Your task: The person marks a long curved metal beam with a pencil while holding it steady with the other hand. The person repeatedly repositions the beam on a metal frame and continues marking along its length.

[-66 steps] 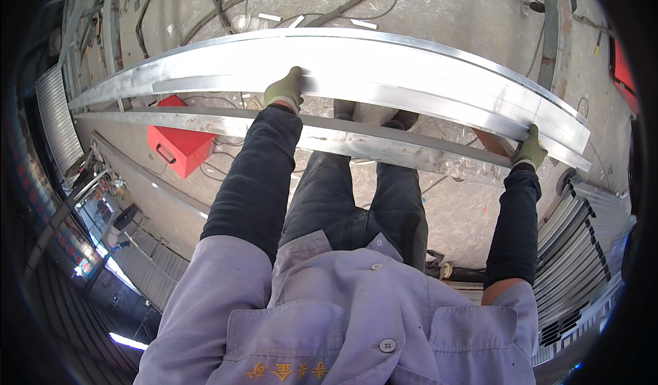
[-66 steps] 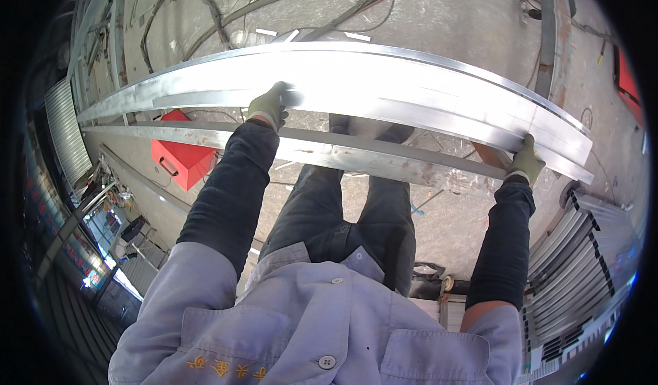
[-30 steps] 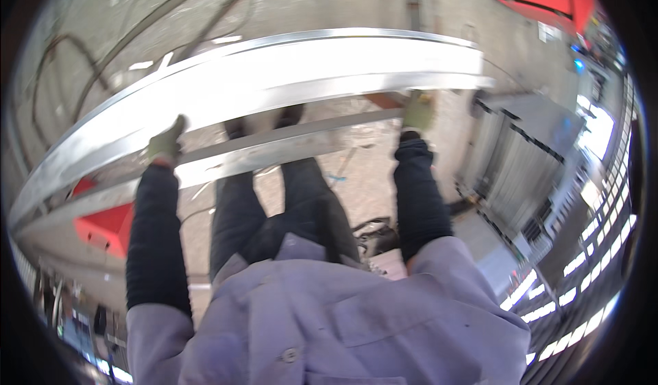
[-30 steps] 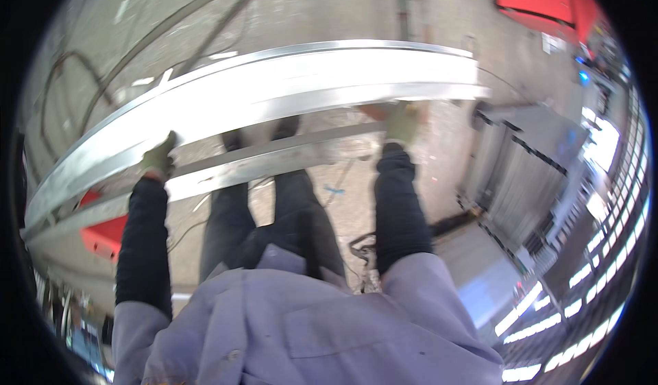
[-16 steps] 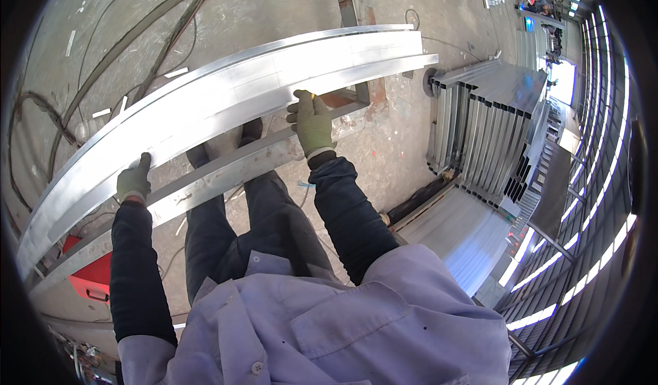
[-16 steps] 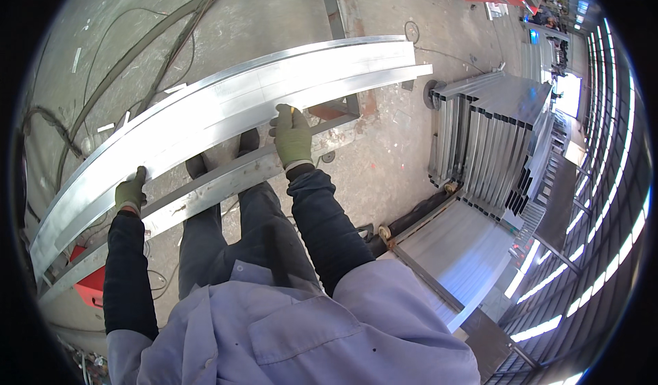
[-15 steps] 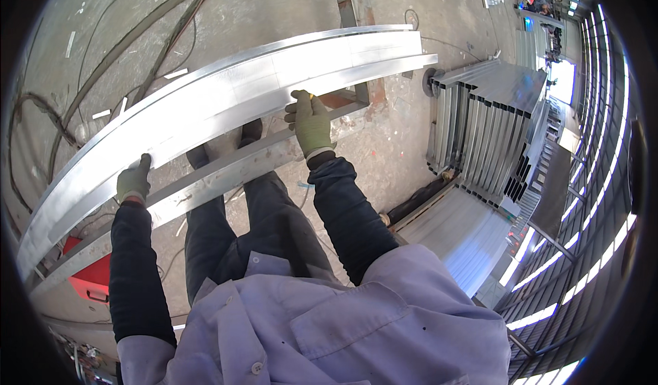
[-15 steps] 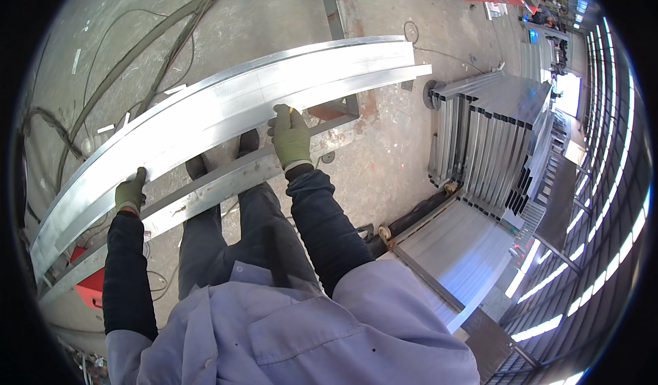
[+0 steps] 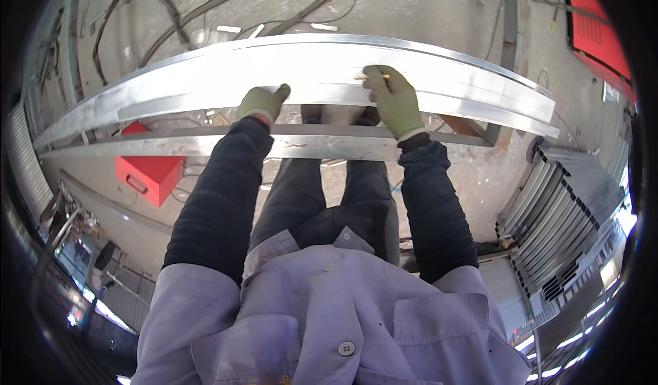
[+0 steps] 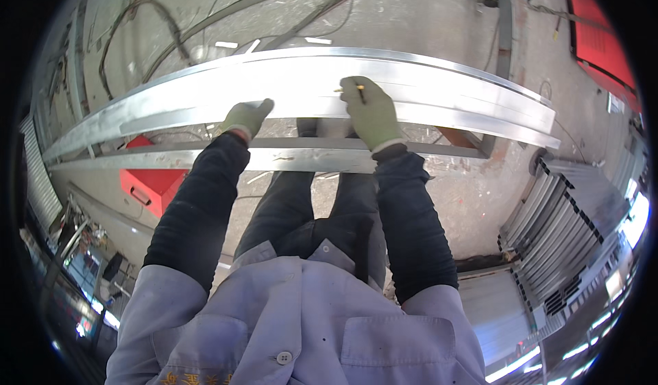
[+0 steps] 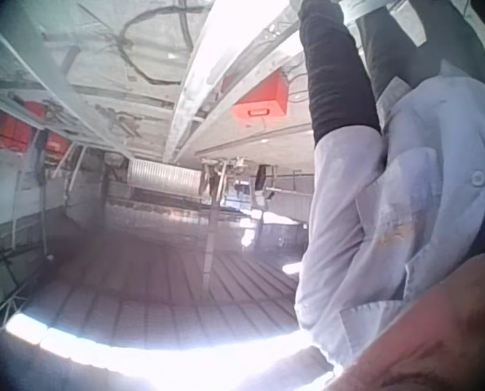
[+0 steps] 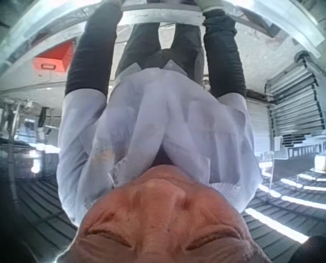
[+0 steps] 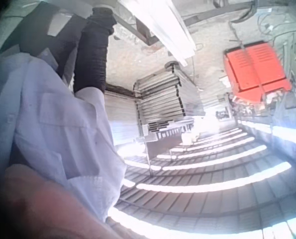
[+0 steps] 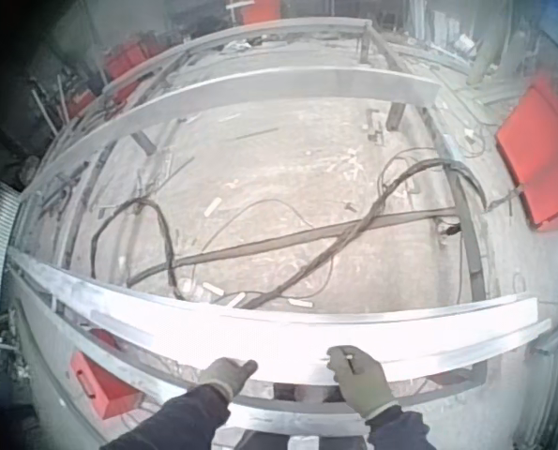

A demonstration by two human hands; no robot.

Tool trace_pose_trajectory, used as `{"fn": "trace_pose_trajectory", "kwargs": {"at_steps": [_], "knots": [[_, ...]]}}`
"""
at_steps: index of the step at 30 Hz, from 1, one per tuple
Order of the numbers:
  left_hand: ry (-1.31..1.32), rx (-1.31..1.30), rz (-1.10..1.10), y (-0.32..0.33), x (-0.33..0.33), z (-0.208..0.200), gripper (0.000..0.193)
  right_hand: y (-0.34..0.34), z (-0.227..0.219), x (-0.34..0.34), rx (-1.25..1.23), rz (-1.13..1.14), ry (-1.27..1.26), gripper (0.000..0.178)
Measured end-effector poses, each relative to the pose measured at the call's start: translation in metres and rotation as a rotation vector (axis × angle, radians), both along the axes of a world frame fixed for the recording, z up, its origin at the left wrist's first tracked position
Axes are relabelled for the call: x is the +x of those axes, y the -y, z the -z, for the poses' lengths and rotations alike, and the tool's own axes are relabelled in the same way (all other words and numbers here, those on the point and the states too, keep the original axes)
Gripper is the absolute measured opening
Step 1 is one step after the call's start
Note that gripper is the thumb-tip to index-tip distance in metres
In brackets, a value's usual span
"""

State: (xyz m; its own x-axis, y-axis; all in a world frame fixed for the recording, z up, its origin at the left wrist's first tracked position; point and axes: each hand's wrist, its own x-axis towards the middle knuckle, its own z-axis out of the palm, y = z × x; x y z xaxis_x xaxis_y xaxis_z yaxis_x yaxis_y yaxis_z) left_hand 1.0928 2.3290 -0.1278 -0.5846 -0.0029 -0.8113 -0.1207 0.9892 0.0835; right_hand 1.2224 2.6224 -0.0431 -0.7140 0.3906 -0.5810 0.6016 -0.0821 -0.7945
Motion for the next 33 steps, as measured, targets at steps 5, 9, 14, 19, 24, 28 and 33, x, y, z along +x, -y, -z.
{"fn": "trace_pose_trajectory", "kwargs": {"at_steps": [5,9,14,19,24,28,33], "knots": [[0.043,-0.092,-0.108,-0.019,-0.003,-0.035,0.077,0.065,0.010,-0.049,0.088,-0.286,-0.036,0.037],[0.025,-0.055,-0.072,-0.018,0.001,-0.035,0.079,0.090,0.025,-0.056,0.152,-0.382,0.003,0.037],[0.077,-0.099,-0.134,-0.029,-0.003,-0.052,0.076,0.095,0.023,-0.058,0.218,-0.448,0.049,0.037],[0.084,-0.090,-0.156,-0.030,-0.005,-0.061,0.076,0.100,0.017,-0.056,0.368,-0.481,-0.035,0.033],[0.114,-0.081,-0.176,-0.032,-0.009,-0.066,0.074,0.108,0.022,-0.044,0.457,-0.442,-0.097,0.032],[0.114,-0.066,-0.179,-0.032,-0.010,-0.071,0.074,0.110,0.022,-0.043,0.471,-0.438,-0.118,0.032],[0.127,-0.078,-0.187,-0.035,-0.012,-0.076,0.074,0.105,0.017,-0.054,0.410,-0.525,-0.010,0.032]]}}
